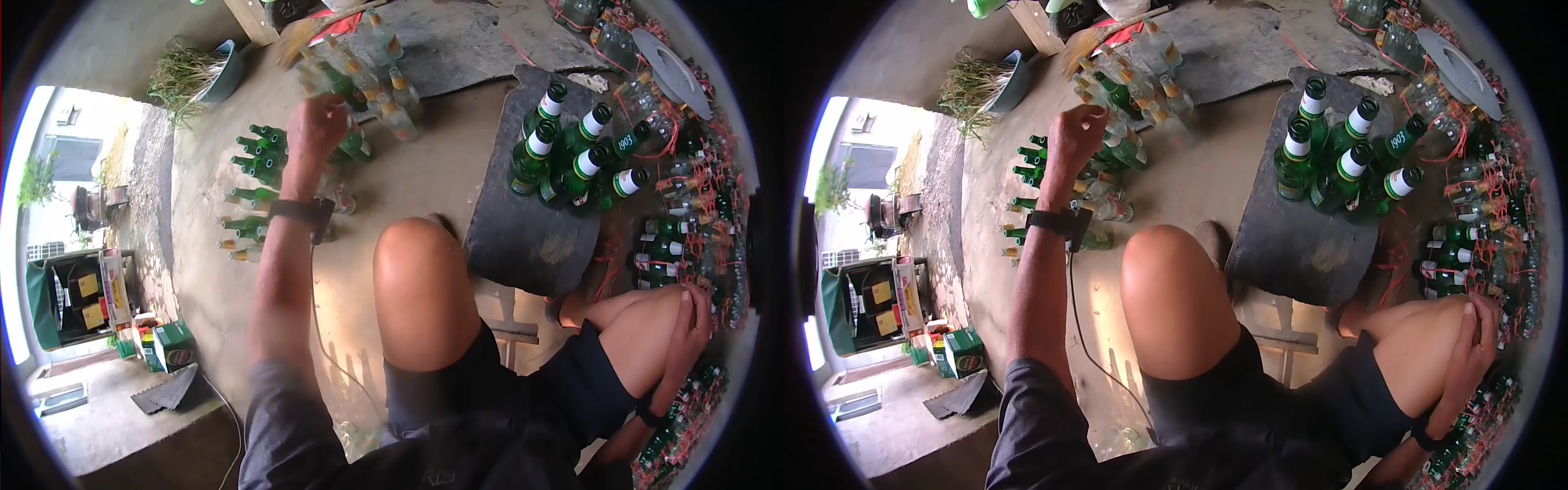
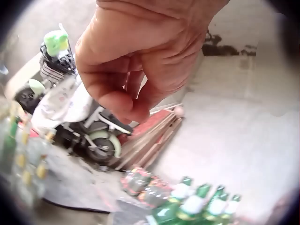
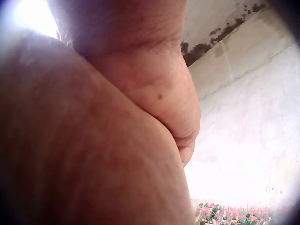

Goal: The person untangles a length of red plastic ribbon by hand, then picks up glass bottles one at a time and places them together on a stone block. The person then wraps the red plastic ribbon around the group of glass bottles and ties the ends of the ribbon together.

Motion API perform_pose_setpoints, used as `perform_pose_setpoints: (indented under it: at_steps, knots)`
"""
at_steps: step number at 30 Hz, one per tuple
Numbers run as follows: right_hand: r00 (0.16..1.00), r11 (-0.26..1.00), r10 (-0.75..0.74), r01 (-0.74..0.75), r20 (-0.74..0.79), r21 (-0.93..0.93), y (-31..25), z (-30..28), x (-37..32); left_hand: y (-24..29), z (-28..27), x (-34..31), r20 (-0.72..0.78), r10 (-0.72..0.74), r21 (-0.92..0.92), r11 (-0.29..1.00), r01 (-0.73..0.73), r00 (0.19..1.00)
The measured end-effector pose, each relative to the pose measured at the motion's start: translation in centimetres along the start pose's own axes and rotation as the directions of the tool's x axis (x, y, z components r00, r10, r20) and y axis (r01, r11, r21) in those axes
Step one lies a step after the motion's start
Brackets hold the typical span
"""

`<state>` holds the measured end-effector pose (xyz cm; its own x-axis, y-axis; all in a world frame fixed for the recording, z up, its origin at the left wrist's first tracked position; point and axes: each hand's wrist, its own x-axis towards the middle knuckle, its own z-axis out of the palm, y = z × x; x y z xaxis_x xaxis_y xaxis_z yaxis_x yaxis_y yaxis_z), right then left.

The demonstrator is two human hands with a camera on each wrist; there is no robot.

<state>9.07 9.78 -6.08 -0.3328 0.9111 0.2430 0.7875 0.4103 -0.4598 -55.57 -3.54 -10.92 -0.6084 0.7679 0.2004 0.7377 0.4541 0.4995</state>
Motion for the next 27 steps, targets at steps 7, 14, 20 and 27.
perform_pose_setpoints:
  at_steps: [7, 14, 20, 27]
  knots:
    - [0.999, 0.989, -0.038, 0.037, -0.007, -0.14, 0.2, 0.2, 0.5, -9.3, 4.7, 0.5, 0.009, -0.232, 0.353, 0.911, 0.214, 0.973]
    - [0.995, 0.985, 0.095, -0.089, 0.037, -0.149, -1.1, 0.0, 0.9, -13.2, 8.0, 1.8, 0.07, -0.319, 0.486, 0.839, 0.247, 0.945]
    - [0.989, 0.981, 0.139, -0.132, 0.039, -0.144, -1.6, 0.0, 1.1, -14.4, 9.7, 2.4, 0.085, -0.336, 0.508, 0.824, 0.249, 0.938]
    - [0.992, 0.984, 0.125, -0.12, 0.029, -0.133, -1.9, 0.0, 0.9, -14.9, 11.9, 1.1, 0.044, -0.251, 0.469, 0.86, 0.202, 0.967]
